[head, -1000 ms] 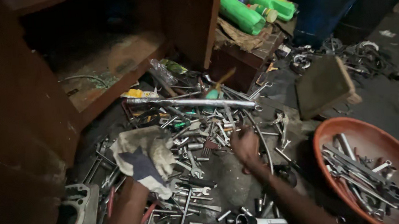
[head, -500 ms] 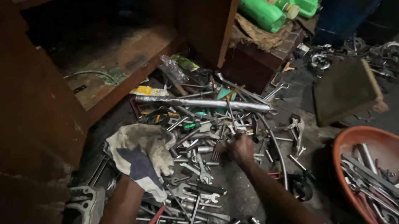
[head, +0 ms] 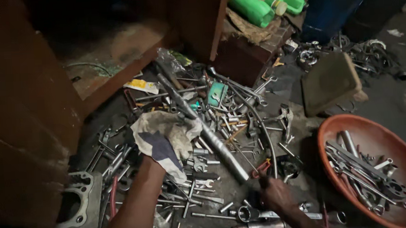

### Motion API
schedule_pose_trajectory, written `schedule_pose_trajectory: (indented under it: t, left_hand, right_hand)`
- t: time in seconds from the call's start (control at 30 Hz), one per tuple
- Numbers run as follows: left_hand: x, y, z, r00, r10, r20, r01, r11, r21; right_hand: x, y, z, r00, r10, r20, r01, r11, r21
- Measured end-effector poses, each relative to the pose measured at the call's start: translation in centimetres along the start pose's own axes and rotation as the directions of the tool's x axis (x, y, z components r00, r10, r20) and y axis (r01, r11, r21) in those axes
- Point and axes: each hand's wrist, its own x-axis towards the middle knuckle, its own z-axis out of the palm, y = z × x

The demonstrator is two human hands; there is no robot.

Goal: The person sits on the floor and wipes various metal tools, including wrenches and sockets, with a cloth. They pick up each tool from a large pile, clean it, and place it into a red plastic basin.

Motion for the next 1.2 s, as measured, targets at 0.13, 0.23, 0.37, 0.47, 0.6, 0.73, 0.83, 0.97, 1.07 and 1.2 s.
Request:
schedule_pose_trajectory:
  t: [0.13,0.23,0.37,0.47,0.6,0.73,0.83,0.97,1.07,1.2]
  left_hand:
    - [0.0,1.1,0.0,0.999,0.047,-0.009,-0.047,0.999,-0.011]
    - [-0.7,2.4,0.2,1.000,0.023,0.016,-0.023,0.999,0.025]
    - [-1.7,5.3,0.3,0.999,-0.009,0.053,0.004,0.996,0.088]
    - [-3.0,7.7,0.0,0.999,0.014,0.042,-0.018,0.994,0.107]
    - [-4.8,10.2,-0.3,0.998,0.054,0.031,-0.057,0.993,0.105]
    - [-6.0,11.3,-0.5,0.996,0.089,0.022,-0.090,0.991,0.097]
    - [-6.0,11.1,-0.7,0.994,0.113,0.001,-0.113,0.990,0.087]
    - [-4.5,9.9,-1.1,0.990,0.140,-0.033,-0.137,0.987,0.080]
    - [-4.2,9.1,-1.8,0.986,0.157,-0.055,-0.154,0.986,0.064]
    - [-3.7,9.4,-1.9,0.983,0.176,-0.056,-0.173,0.983,0.058]
  right_hand:
    - [-0.8,-6.1,-6.2,0.978,0.182,-0.102,-0.186,0.982,-0.028]
    - [2.1,-11.7,-9.4,0.960,0.208,-0.186,-0.181,0.972,0.152]
    - [9.7,-17.6,-9.7,0.958,-0.051,-0.282,0.064,0.997,0.038]
    - [15.5,-21.1,-6.3,0.904,-0.344,-0.253,0.356,0.935,-0.001]
    - [18.8,-25.5,-0.9,0.947,-0.315,-0.067,0.307,0.946,-0.109]
    - [17.1,-24.1,1.6,0.945,-0.297,0.135,0.309,0.948,-0.075]
    - [16.0,-21.1,1.9,0.928,-0.328,0.176,0.348,0.933,-0.093]
    - [12.7,-15.2,0.8,0.916,-0.340,0.214,0.347,0.938,0.003]
    - [9.6,-9.1,0.2,0.900,-0.417,0.128,0.380,0.893,0.241]
    - [5.9,-1.7,-1.1,0.892,-0.392,0.224,0.263,0.855,0.447]
